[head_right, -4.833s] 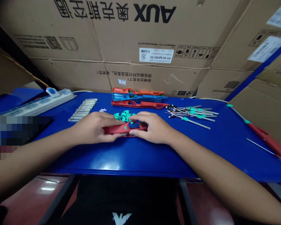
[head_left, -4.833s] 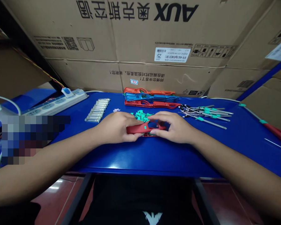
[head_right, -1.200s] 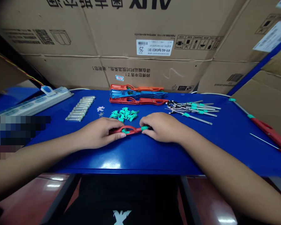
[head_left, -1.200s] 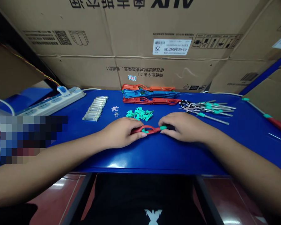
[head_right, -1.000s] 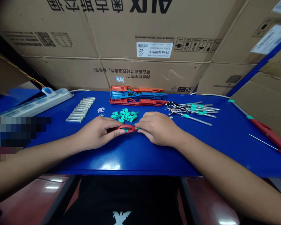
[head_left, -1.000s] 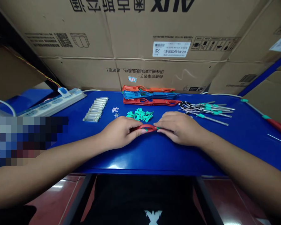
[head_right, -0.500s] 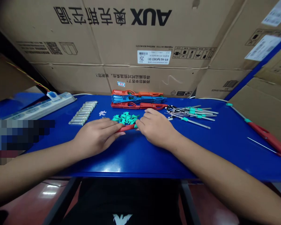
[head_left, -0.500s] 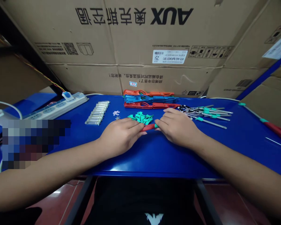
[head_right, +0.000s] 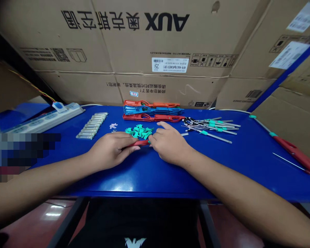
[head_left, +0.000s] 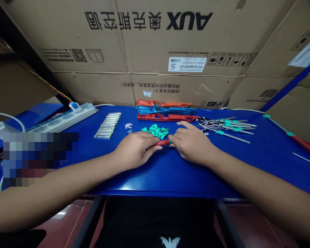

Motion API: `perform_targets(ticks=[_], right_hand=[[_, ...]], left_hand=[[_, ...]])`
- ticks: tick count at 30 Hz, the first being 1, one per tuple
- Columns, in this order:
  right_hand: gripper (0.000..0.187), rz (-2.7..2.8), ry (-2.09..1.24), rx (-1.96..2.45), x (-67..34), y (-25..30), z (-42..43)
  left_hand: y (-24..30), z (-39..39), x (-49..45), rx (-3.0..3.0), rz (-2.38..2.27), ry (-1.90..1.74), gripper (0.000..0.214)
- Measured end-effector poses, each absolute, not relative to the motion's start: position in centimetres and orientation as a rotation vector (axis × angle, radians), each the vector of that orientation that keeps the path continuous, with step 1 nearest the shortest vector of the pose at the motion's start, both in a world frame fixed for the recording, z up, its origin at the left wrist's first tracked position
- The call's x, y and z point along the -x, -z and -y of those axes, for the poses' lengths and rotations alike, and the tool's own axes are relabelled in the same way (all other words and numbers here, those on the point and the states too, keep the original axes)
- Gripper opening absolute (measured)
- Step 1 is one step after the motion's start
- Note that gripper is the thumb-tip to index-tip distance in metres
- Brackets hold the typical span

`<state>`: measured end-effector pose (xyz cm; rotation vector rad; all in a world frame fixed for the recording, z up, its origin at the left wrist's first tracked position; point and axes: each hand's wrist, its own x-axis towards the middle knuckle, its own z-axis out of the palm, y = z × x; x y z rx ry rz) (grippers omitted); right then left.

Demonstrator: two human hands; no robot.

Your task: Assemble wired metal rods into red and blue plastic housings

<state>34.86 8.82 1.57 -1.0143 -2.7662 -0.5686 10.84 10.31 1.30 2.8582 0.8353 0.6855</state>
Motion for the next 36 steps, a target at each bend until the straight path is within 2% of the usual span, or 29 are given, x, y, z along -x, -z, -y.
perform_targets(ticks=[4, 6, 8, 10, 12, 13, 15, 20, 25, 27, 31, 36], right_hand=[[0.023, 2.507, 0.685, 1.077, -34.5, -2.9, -7.7], [0.022, 2.286, 0.621, 1.118, -34.0, -3.7, -6.8], [0.023, 2.177, 0.332, 1.206, -33.3, -4.0, -6.2], [0.029, 2.152, -0.138, 1.313, -32.5, -3.5, -6.0], [0.034, 2.140, -0.576, 1.323, -31.7, -2.7, -6.3], [0.039, 2.135, -0.694, 1.298, -31.4, -2.3, -6.5], [0.044, 2.134, -0.678, 1.278, -31.0, -1.7, -6.8], [0.026, 2.284, -0.321, 1.342, -31.3, -2.6, -6.3], [0.035, 2.426, -0.119, 1.302, -32.1, -3.2, -5.9], [0.038, 2.350, -0.293, 1.189, -32.2, -2.8, -6.1], [0.045, 2.184, -0.873, 0.853, -32.1, -1.6, -6.8], [0.043, 1.853, -1.140, 0.911, -32.6, -0.7, -8.0]], left_hand=[[-1.4, -11.6, -11.0, -2.559, -0.876, -0.818, 0.031], [-1.6, -12.2, -11.1, -2.235, -0.935, -0.947, 0.033], [-1.7, -12.5, -11.4, -1.867, -0.935, -1.042, 0.036], [-1.8, -12.3, -11.7, -1.594, -0.826, -1.114, 0.036], [-1.8, -11.8, -12.2, -1.459, -0.688, -1.146, 0.038], [-1.8, -11.4, -12.3, -1.431, -0.641, -1.137, 0.038], [-1.9, -10.8, -12.6, -1.430, -0.598, -1.099, 0.037], [-2.3, -10.9, -12.0, -1.579, -0.609, -1.178, 0.036], [-2.9, -11.6, -11.0, -1.514, -0.619, -1.194, 0.033], [-2.8, -11.6, -11.0, -1.501, -0.585, -1.168, 0.034], [-2.3, -11.1, -11.7, -1.579, -0.529, -1.082, 0.032], [-2.1, -10.8, -11.7, -1.838, -0.708, -1.078, 0.035]])
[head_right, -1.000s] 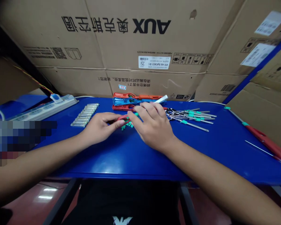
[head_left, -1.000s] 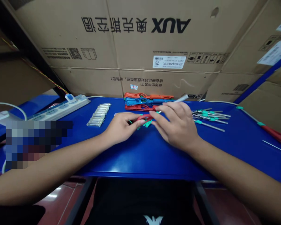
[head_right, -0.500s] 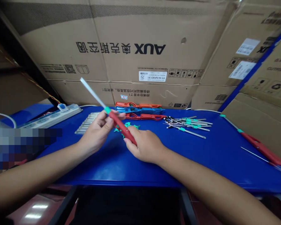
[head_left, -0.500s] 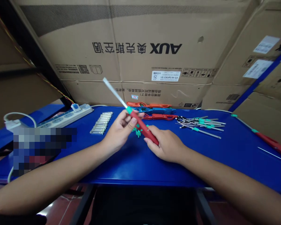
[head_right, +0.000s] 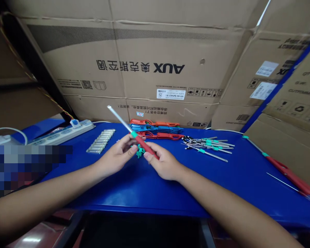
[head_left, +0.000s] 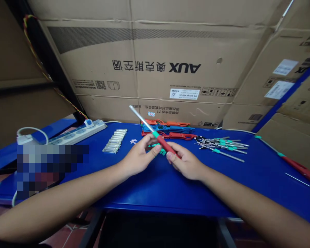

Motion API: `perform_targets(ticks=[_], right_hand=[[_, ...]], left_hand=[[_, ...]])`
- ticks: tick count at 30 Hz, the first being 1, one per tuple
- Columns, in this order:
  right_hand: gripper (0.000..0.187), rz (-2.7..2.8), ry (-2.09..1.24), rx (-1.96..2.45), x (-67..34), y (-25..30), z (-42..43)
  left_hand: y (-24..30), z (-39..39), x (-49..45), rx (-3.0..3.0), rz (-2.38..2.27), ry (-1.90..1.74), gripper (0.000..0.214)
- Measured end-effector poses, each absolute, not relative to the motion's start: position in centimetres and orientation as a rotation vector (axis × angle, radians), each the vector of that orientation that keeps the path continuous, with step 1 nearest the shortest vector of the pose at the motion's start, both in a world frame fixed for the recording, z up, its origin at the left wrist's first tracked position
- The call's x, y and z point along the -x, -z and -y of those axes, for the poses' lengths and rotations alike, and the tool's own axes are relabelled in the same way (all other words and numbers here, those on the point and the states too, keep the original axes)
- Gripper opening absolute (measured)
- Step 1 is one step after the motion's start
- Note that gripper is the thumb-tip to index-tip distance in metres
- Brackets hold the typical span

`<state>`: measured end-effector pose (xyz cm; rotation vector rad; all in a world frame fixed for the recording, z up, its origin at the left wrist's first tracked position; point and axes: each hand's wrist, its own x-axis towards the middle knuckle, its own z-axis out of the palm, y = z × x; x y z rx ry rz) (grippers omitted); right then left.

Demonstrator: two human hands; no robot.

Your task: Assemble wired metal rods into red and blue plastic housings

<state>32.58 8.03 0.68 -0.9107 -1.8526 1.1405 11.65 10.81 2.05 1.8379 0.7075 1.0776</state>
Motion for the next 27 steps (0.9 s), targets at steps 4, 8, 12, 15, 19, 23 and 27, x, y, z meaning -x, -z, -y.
perform_targets(ticks=[4, 8, 12, 15, 19, 23, 27], right_hand=[[0.046, 1.660, -1.221, 1.000, -33.8, -1.0, -8.9], [0.046, 1.646, -1.202, 1.035, -34.7, -1.3, -9.2], [0.051, 1.642, -1.119, 1.074, -35.2, -1.1, -9.4], [0.044, 1.652, -1.041, 1.099, -35.4, -1.2, -9.4], [0.045, 1.587, -1.012, 1.036, -35.9, -2.0, -9.2], [0.040, 1.614, -0.889, 1.067, -37.1, -2.5, -9.3], [0.038, 1.838, -0.618, 1.198, -38.7, -2.7, -9.7]], left_hand=[[-3.7, -10.2, -10.0, -2.384, -0.654, -0.667, 0.030], [-5.2, -9.4, -8.8, -2.732, -0.103, -0.215, 0.024], [-5.3, -9.2, -8.8, -2.732, 0.043, -0.107, 0.029], [-5.5, -9.7, -8.5, -2.744, 0.018, -0.124, 0.030], [-6.7, -12.6, -6.2, -2.759, -0.603, -0.545, 0.034], [-7.5, -16.6, -3.0, -2.744, -1.449, -0.548, 0.027], [-7.5, -18.3, -1.6, -2.663, -1.631, -0.296, 0.022]])
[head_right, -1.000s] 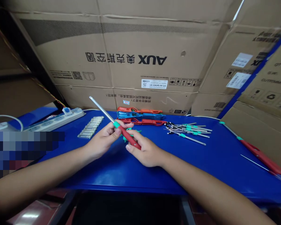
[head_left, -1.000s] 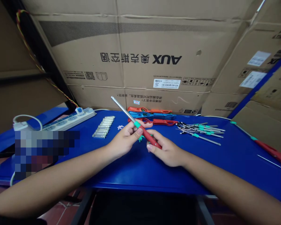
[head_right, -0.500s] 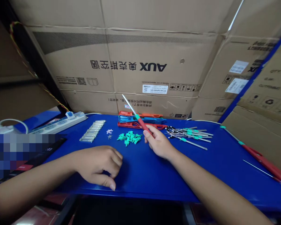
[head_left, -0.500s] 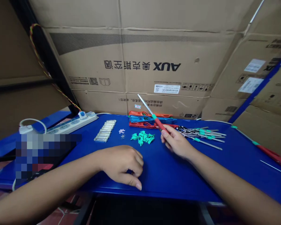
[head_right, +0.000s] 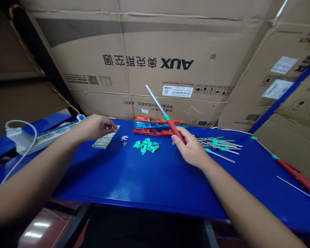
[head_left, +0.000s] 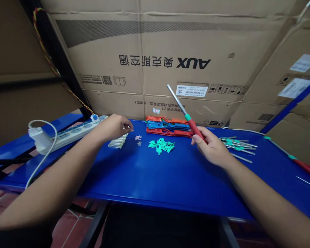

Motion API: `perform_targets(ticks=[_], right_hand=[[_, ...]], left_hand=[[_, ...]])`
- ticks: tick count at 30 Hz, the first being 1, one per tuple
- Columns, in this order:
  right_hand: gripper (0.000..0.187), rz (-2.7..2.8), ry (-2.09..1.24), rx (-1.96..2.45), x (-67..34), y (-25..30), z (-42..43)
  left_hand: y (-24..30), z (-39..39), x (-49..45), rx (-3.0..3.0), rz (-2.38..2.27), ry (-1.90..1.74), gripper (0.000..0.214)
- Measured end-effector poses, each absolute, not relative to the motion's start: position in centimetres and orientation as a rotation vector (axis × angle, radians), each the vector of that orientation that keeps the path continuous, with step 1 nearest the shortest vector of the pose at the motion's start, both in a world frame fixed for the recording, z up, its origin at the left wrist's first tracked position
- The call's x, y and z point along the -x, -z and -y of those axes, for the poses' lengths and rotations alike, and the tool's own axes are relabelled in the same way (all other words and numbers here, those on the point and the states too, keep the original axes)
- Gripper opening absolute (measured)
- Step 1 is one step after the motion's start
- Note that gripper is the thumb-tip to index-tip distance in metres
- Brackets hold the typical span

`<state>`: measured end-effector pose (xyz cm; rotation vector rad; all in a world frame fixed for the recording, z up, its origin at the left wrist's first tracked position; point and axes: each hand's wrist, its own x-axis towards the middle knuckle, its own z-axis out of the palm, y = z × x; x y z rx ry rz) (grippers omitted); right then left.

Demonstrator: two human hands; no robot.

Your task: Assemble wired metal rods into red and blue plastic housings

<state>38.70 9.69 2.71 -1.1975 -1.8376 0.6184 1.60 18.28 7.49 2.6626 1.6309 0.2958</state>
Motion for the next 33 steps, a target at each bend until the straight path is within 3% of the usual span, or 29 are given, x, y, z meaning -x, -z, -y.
perform_targets(ticks=[4, 10, 17, 28, 33], right_hand=[[0.034, 2.179, -0.347, 1.195, -40.3, -3.5, -10.0], [0.035, 2.743, -0.615, 1.044, -40.0, -3.4, -9.5], [0.042, 2.747, -0.641, 1.046, -36.7, -1.4, -8.9], [0.038, 2.708, -0.361, 0.924, -34.7, -0.6, -8.9], [0.023, 2.558, -0.276, 0.894, -34.7, -1.7, -8.5]], left_hand=[[-6.2, -18.2, -2.6, -2.713, -1.515, -0.029, 0.020], [-4.5, -18.4, -4.1, -2.707, -1.517, 0.139, 0.023], [-4.1, -17.8, -5.0, -2.749, -1.574, 0.233, 0.024], [-4.3, -17.4, -5.6, -2.754, -1.625, 0.238, 0.020], [-5.3, -16.5, -6.2, -2.756, -1.539, 0.115, 0.020]])
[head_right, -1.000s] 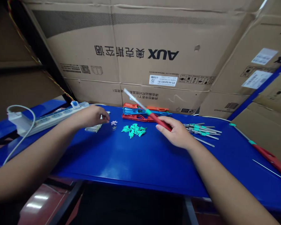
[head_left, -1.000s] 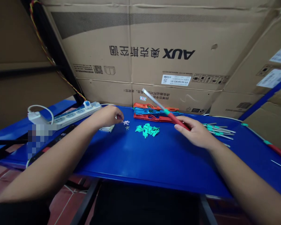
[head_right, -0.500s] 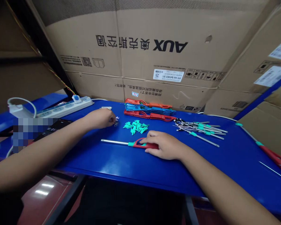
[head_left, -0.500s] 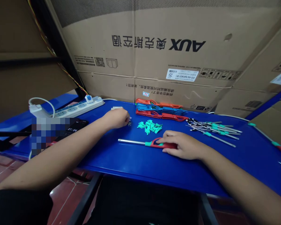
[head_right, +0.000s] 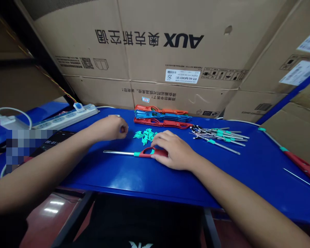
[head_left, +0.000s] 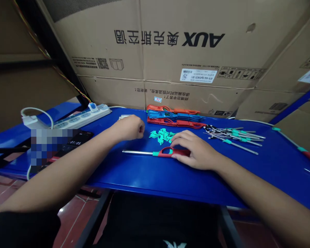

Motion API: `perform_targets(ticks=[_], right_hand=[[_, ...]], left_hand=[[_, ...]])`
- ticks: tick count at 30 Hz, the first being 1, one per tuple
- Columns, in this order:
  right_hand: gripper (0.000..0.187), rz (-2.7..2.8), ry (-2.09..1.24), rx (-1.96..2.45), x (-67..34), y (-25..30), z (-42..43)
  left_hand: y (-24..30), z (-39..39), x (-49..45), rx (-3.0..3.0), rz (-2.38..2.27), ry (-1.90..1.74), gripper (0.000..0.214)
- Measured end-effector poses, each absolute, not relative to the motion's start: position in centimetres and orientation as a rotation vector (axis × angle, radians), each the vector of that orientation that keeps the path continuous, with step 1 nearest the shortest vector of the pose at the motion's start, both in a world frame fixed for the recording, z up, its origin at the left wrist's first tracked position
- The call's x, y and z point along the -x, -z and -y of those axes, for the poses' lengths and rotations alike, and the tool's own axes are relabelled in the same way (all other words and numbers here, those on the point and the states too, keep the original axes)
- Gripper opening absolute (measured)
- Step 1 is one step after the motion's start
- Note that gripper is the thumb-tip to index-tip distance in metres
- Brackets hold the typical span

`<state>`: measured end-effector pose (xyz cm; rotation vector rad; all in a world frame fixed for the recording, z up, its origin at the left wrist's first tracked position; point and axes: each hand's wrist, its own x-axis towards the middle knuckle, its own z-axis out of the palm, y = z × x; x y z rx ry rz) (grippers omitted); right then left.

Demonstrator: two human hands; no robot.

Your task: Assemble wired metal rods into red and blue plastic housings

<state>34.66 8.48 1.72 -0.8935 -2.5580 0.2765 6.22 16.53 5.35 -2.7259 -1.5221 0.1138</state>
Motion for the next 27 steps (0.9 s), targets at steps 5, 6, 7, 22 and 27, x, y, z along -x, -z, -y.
perform_targets(ticks=[5, 6, 7, 22, 27], right_hand=[[0.018, 2.546, -0.276, 0.935, -35.3, -2.0, -8.4], [0.019, 2.549, -0.274, 0.950, -35.4, -2.0, -8.5], [0.019, 2.550, -0.275, 0.965, -35.6, -1.9, -8.6], [0.024, 2.516, -0.197, 0.997, -35.8, -1.8, -8.9], [0.019, 2.403, -0.150, 1.007, -35.0, -2.0, -8.5]], left_hand=[[-6.7, -17.0, -4.2, 2.654, 1.613, -0.090, 0.018], [-6.9, -17.2, -3.7, 2.669, 1.628, -0.145, 0.018], [-6.9, -17.5, -3.2, 2.684, 1.651, -0.209, 0.018], [-5.1, -18.9, -3.3, 2.803, 1.795, -0.496, 0.024], [-5.9, -16.4, -5.5, 3.157, 1.708, -0.175, 0.019]])
